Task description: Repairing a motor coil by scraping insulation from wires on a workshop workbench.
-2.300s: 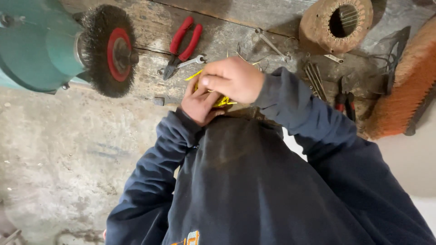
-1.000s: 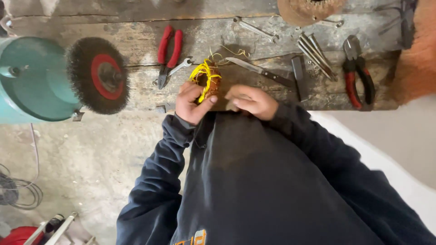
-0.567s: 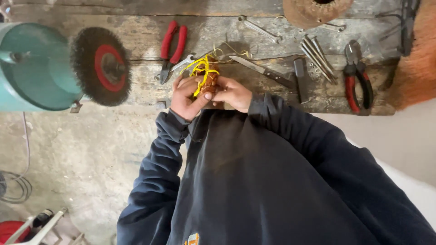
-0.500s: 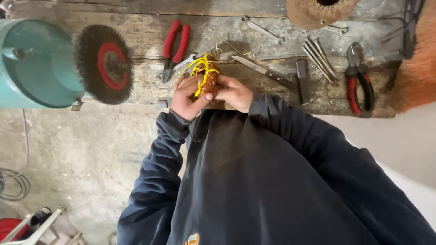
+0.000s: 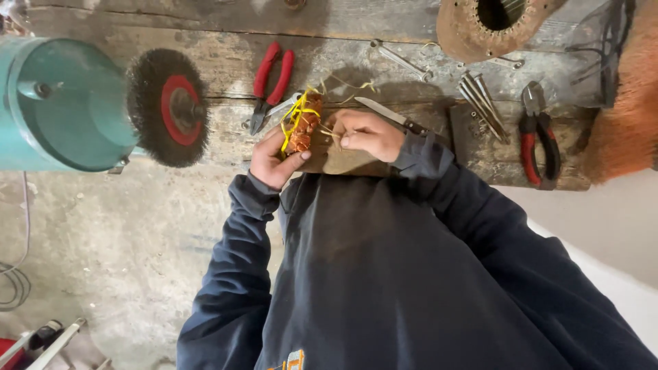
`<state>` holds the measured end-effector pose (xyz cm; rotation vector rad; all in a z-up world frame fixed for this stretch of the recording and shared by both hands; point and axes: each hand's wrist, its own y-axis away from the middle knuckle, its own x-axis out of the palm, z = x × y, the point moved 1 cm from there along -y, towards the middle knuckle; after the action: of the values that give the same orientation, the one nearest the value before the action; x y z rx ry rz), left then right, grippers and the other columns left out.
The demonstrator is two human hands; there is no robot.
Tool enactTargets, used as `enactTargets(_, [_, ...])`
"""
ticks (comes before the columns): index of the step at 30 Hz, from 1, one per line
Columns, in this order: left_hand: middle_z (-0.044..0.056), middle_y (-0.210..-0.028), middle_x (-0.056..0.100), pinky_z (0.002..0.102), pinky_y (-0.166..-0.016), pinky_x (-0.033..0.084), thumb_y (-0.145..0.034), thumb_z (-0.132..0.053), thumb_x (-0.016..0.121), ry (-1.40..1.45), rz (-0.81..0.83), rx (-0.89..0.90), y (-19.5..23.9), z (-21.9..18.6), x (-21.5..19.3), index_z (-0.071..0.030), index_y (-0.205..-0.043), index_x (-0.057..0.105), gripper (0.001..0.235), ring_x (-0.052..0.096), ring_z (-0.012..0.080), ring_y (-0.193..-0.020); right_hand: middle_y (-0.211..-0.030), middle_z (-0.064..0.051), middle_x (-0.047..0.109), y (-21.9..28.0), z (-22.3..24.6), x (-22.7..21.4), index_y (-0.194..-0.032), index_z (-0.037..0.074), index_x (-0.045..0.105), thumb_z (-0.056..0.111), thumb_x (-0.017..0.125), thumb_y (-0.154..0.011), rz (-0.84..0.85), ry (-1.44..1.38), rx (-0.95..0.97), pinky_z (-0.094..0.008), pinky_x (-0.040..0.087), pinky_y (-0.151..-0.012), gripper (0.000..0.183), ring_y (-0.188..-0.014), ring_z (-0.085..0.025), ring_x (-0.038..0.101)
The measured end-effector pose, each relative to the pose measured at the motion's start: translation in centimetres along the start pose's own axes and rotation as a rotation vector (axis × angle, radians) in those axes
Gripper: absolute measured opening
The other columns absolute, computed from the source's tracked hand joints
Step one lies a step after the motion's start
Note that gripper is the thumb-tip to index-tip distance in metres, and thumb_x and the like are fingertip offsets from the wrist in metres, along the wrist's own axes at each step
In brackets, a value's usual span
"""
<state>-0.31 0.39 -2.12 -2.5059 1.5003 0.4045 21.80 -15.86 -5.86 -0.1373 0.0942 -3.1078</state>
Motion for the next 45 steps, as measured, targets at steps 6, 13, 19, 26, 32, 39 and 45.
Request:
enactTargets(6, [0.003,-0.116,0.066,0.028,-0.099,0.048,-0.098,-0.012,0.076,0.384,-0.066,-0.167,0.7,1.7,1.3,0.0,-0.132,0.059,0.04,0.058,0.0113,-0.107,-0.076,-0.011,0.058,-1.8,2.1,2.3,-0.081,0.001,0.066,0.032,0.061,-0.104,-0.252,0.35,0.301,-0.038,0.044,-0.062,0.038,-0.066,-0.021,0.06])
enactTargets(13, [0.005,-0.114,0.068,0.029,-0.099,0.048,-0.097,-0.012,0.077,0.316,-0.144,-0.165,0.9,1.6,2.5,0.001,-0.13,0.061,0.039,0.06,0.0126,-0.106,-0.067,-0.014,0.054,0.6,5.5,0.7,-0.078,0.001,0.064,0.03,0.058,-0.104,-0.136,0.404,0.324,-0.042,0.042,-0.059,0.04,-0.06,-0.029,0.057])
enactTargets(19, [0.017,-0.112,0.072,0.048,-0.115,0.045,-0.086,-0.015,0.082,-0.1,-0.174,0.106,0.3,-0.3,2.9,-0.002,-0.122,0.067,0.042,0.067,0.0384,-0.115,-0.075,-0.011,0.061,2.3,13.9,-0.7,-0.079,0.002,0.069,0.03,0.059,-0.102,-0.091,0.68,0.258,-0.041,0.047,-0.059,0.038,-0.063,-0.03,0.061])
enactTargets(26, [0.009,-0.094,0.07,0.05,-0.11,0.045,-0.079,-0.015,0.08,-0.479,-0.029,0.149,-0.3,-2.5,3.8,-0.008,-0.121,0.07,0.043,0.067,0.0316,-0.098,-0.076,-0.006,0.067,5.2,20.4,-3.3,-0.076,0.005,0.076,0.034,0.069,-0.093,-0.106,0.992,0.43,-0.038,0.047,-0.051,0.034,-0.053,-0.024,0.062])
enactTargets(32, [0.004,-0.089,0.067,0.05,-0.116,0.04,-0.084,-0.015,0.068,-0.76,0.04,0.234,0.9,-0.7,6.9,-0.012,-0.114,0.072,0.031,0.064,0.0267,-0.095,-0.082,-0.007,0.065,0.2,19.9,-1.1,-0.078,0.003,0.072,0.03,0.072,-0.097,-0.037,0.954,0.188,-0.036,0.048,-0.053,0.033,-0.057,-0.023,0.062])
enactTargets(39, [0.007,-0.101,0.068,0.042,-0.096,0.044,-0.106,-0.021,0.049,-1.275,-0.156,-1.269,-4.7,-2.9,10.0,-0.007,-0.106,0.069,0.025,0.063,0.0262,-0.099,-0.079,-0.008,0.062,-10.6,11.9,8.6,-0.077,0.008,0.071,0.031,0.068,-0.097,0.137,0.711,-0.138,-0.046,0.049,-0.058,0.031,-0.064,-0.032,0.062])
enactTargets(45, [-0.002,-0.105,0.064,0.035,-0.095,0.037,-0.098,-0.037,0.049,-1.183,-0.238,-0.882,-1.5,-1.2,9.9,-0.021,-0.105,0.063,0.023,0.053,0.017,-0.11,-0.081,-0.009,0.064,-10.9,11.3,11.8,-0.088,0.01,0.066,0.037,0.067,-0.087,0.237,1.254,-0.1,-0.042,0.05,-0.056,0.027,-0.067,-0.025,0.067])
